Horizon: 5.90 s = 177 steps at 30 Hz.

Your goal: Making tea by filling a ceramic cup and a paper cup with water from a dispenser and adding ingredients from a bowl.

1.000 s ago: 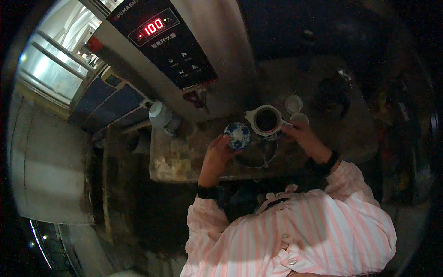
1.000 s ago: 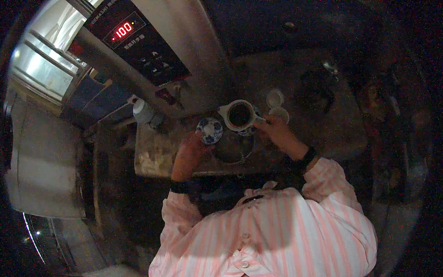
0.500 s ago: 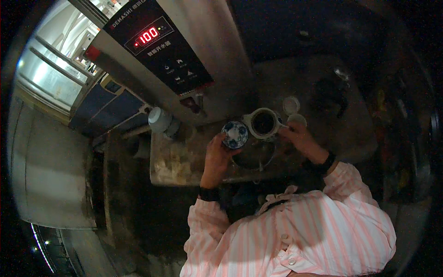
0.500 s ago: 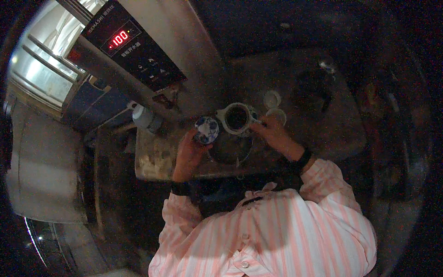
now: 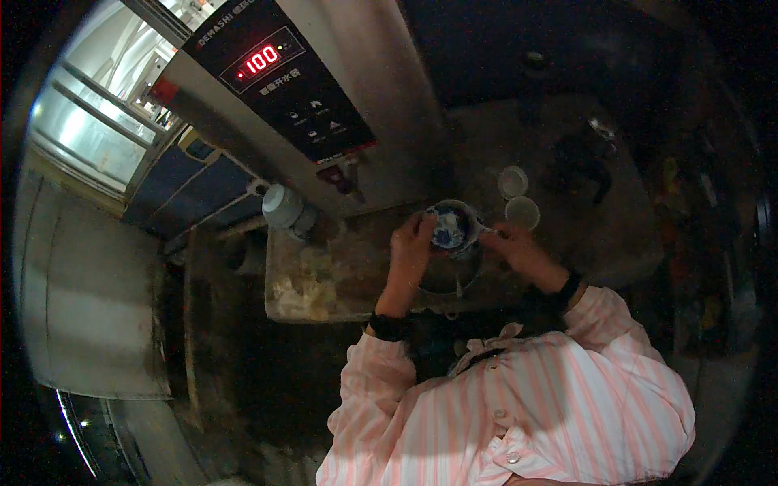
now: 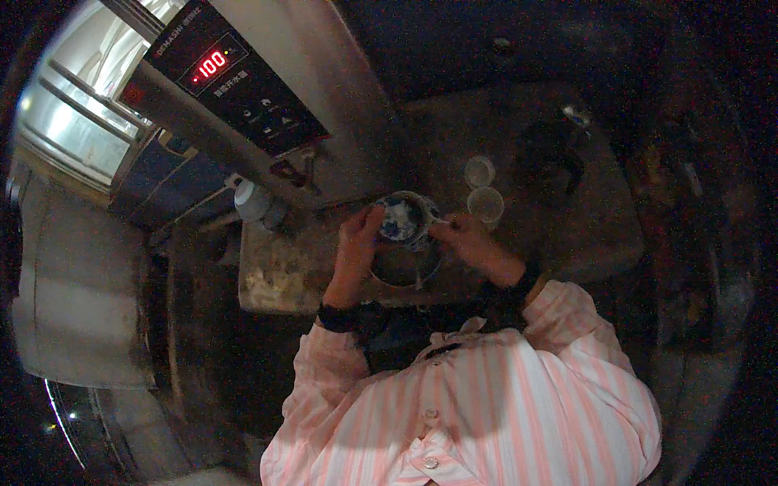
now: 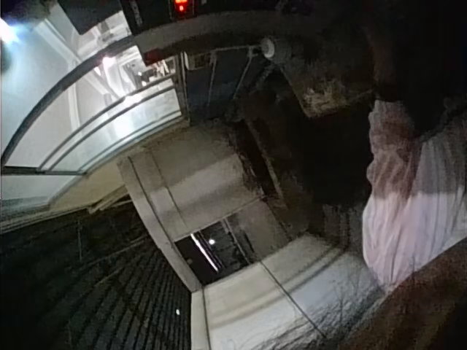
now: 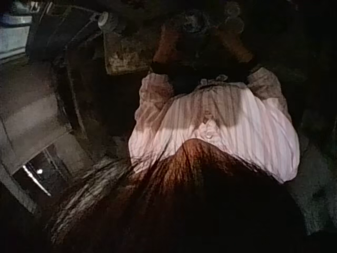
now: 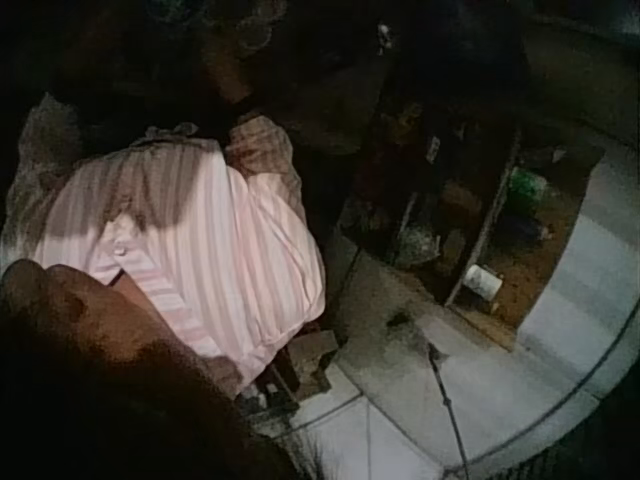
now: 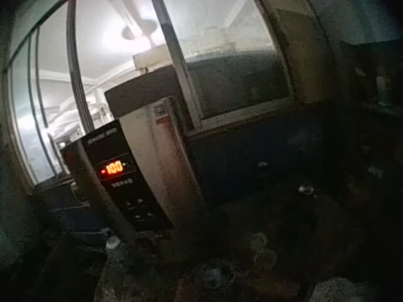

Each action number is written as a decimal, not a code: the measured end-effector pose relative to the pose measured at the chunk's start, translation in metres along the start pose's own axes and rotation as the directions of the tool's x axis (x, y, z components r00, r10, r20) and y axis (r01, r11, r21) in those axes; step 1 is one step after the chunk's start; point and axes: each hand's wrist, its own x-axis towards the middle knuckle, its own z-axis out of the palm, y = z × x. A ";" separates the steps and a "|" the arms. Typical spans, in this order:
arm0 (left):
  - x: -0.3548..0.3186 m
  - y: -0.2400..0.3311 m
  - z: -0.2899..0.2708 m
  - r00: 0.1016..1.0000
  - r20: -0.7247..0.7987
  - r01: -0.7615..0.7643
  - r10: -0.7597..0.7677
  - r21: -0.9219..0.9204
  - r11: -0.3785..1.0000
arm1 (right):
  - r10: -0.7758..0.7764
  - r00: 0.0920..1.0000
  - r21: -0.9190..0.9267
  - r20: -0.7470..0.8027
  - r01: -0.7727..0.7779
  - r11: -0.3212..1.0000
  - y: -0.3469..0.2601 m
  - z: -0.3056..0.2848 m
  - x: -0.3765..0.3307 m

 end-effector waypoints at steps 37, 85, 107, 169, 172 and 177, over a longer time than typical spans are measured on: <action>-0.002 -0.017 0.011 0.784 0.197 -0.451 0.589 0.833 0.321 | 0.000 0.999 0.284 0.042 -0.012 0.959 0.022 0.016 0.004; -0.040 -0.066 0.083 0.853 -0.194 -0.330 0.484 0.519 0.789 | -0.298 0.939 -0.806 0.169 0.306 0.507 -0.051 -0.013 0.014; -0.036 -0.077 0.098 0.870 -0.234 -0.321 0.434 0.400 0.858 | -0.513 0.810 -0.845 0.284 0.465 0.266 -0.038 -0.015 0.020; -0.046 -0.078 0.088 0.833 -0.278 -0.433 0.479 0.212 0.876 | -0.437 0.790 -0.896 0.430 0.432 -0.101 -0.085 0.012 0.001; -0.046 -0.080 0.088 0.831 -0.284 -0.444 0.478 0.180 0.878 | -0.451 0.774 -0.884 0.444 0.462 -0.076 -0.082 0.011 0.003; -0.045 -0.082 0.088 0.832 -0.288 -0.436 0.475 0.191 0.879 | -0.451 0.771 -0.882 0.449 0.462 -0.089 -0.081 0.011 0.003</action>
